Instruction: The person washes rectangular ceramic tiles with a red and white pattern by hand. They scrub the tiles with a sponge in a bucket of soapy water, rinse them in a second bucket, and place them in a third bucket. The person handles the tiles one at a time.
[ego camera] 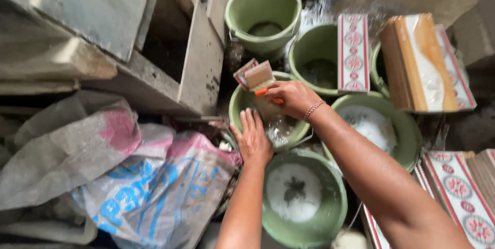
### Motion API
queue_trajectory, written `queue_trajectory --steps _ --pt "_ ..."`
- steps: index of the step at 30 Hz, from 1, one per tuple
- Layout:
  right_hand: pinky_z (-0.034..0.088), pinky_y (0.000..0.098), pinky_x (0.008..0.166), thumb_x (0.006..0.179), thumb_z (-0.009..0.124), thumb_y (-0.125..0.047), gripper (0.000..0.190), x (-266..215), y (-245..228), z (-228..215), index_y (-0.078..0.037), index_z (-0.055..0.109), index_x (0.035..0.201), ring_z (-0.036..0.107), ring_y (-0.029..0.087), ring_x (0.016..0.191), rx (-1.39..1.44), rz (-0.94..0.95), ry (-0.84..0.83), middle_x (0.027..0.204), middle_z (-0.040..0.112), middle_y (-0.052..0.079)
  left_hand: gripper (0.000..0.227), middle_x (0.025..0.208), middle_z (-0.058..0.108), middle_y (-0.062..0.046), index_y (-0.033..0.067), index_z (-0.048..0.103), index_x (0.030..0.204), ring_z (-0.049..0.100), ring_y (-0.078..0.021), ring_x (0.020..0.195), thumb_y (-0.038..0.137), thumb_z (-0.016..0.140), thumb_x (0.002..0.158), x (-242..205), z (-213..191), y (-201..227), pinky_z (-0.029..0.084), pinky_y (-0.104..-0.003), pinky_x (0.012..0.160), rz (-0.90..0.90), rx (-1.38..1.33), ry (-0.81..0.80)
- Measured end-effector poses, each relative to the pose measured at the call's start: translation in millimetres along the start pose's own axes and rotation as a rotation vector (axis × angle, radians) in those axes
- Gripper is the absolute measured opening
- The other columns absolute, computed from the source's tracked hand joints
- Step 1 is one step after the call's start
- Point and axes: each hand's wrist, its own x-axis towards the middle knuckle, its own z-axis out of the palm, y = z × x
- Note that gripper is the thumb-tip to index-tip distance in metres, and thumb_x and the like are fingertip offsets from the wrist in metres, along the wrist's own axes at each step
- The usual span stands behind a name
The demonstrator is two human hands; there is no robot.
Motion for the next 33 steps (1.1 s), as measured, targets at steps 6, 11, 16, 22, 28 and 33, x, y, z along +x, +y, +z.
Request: queue_trajectory --steps 6,11,16,22,28,33 --pt "0.06 0.0466 0.085 0.085 0.072 -0.023 0.01 0.2 7.8 -21.9 -0.027 0.067 0.093 0.07 0.031 0.1 -0.037 -0.135 0.192 0.118 0.072 -0.009 0.079 0.165 0.03 -0.018 0.0069 0.034 0.157 0.024 -0.0311 0.155 0.006 0.049 0.08 1.5 1.2 1.4 0.011 -0.071 0.121 -0.016 -0.063 -0.016" --pt "0.059 0.0443 0.088 0.084 0.071 -0.028 0.011 -38.8 20.3 40.1 -0.038 0.075 0.088 0.072 0.03 0.099 -0.031 0.029 -0.099 0.102 0.076 -0.005 0.081 0.167 0.025 -0.018 0.0066 0.027 0.16 0.017 -0.0315 0.157 0.01 0.045 0.08 -1.5 3.4 0.5 0.005 -0.07 0.122 -0.017 -0.039 -0.071" --pt "0.061 0.0363 0.092 0.077 0.081 -0.045 0.016 -50.4 26.1 78.4 -0.05 0.076 0.091 0.075 0.023 0.099 -0.103 0.272 -0.384 0.1 0.077 -0.013 0.082 0.167 0.025 -0.017 0.0075 0.028 0.16 0.016 -0.0304 0.157 0.011 0.043 0.079 0.5 8.5 -0.8 0.003 -0.07 0.122 -0.022 -0.026 -0.098" --pt "0.056 0.0447 0.097 0.074 0.085 -0.044 0.047 -16.7 21.1 36.0 -0.036 0.066 0.117 0.073 0.026 0.109 0.113 0.537 -0.2 0.107 0.079 -0.01 0.082 0.168 0.023 -0.017 0.0078 0.027 0.16 0.014 -0.0308 0.158 0.013 0.045 0.08 2.9 3.6 0.7 0.002 -0.071 0.122 -0.031 -0.026 -0.115" --pt "0.047 0.0447 0.099 0.07 0.083 -0.036 0.085 30.3 1.8 48.7 -0.023 0.049 0.147 0.057 0.029 0.123 -0.345 -0.109 0.511 0.133 0.057 0.007 0.077 0.168 0.024 -0.016 0.0091 0.027 0.16 0.016 -0.0311 0.157 0.011 0.044 0.085 3.8 -2.6 1.4 0.001 -0.069 0.122 -0.048 -0.069 -0.106" --pt "-0.004 0.0648 0.123 0.101 0.044 -0.036 0.072 44.6 -23.9 52.1 -0.018 0.016 0.165 0.005 0.029 0.159 -0.437 0.168 -0.162 0.173 0.014 0.005 0.074 0.168 0.023 -0.017 0.009 0.027 0.16 0.016 -0.0311 0.157 0.012 0.042 0.087 5.2 -5.8 1.5 0.003 -0.069 0.122 -0.044 -0.062 -0.158"
